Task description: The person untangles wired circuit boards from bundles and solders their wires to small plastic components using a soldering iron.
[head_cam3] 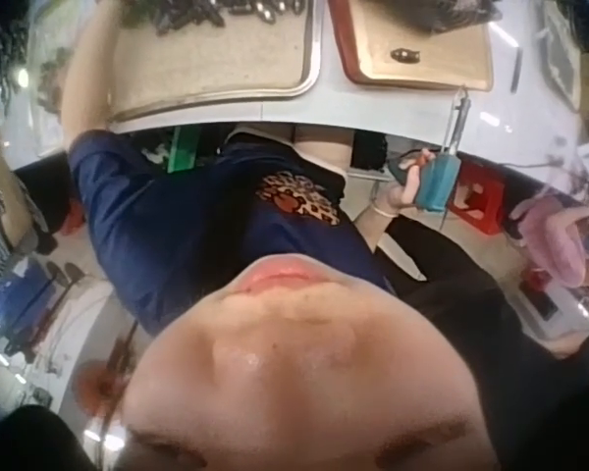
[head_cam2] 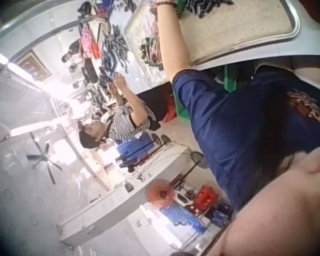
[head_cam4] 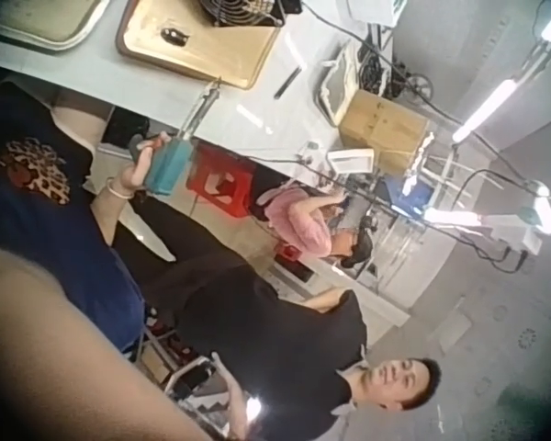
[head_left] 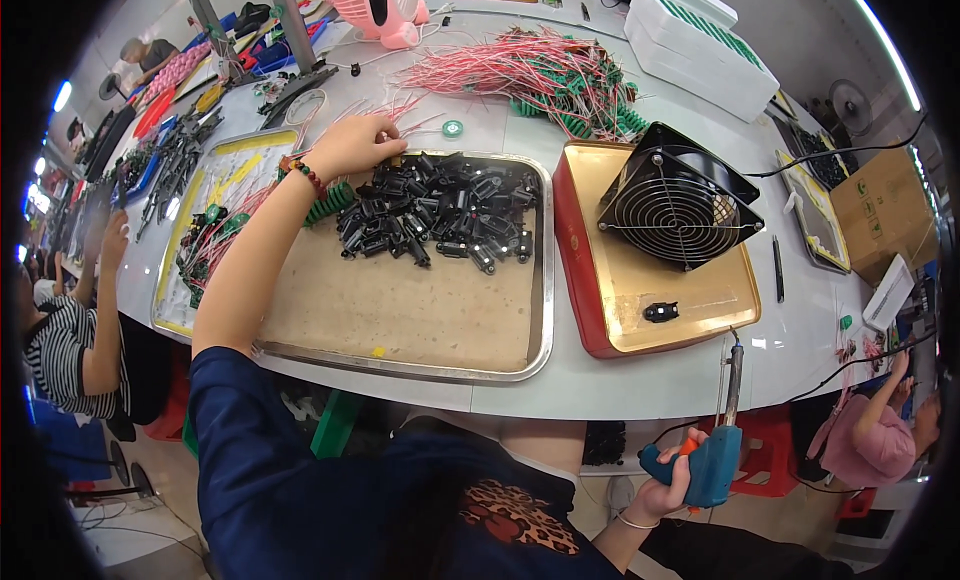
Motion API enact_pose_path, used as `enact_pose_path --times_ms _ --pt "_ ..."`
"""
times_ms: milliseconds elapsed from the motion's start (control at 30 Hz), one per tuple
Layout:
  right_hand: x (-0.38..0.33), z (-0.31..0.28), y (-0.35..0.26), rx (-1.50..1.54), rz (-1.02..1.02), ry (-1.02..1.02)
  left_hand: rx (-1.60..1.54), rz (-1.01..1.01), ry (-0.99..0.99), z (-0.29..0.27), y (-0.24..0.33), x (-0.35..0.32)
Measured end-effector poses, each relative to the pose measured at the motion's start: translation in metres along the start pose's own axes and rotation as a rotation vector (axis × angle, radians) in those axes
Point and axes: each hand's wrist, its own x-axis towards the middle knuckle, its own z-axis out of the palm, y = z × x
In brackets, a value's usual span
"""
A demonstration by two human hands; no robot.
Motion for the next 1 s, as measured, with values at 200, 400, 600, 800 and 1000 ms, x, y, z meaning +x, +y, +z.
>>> enact_pose_path --times_ms 200,400,600,800,1000 --pt "-0.001 -0.003 0.001 0.012 -0.004 -0.003 -0.026 0.05 0.024 0.014 -0.004 0.022" --pt "-0.002 -0.008 0.003 0.031 0.001 -0.002 0.236 -0.035 0.131 0.032 0.005 0.04" --pt "-0.002 -0.011 0.004 0.04 -0.004 0.003 0.091 0.077 0.229 0.037 0.0 0.06" --pt "-0.001 -0.014 0.004 0.037 0.01 0.014 -0.235 0.233 0.554 -0.006 0.026 0.074" --pt "0.0 -0.015 0.007 0.093 0.015 0.009 -0.059 0.343 1.074 -0.103 0.073 0.096"
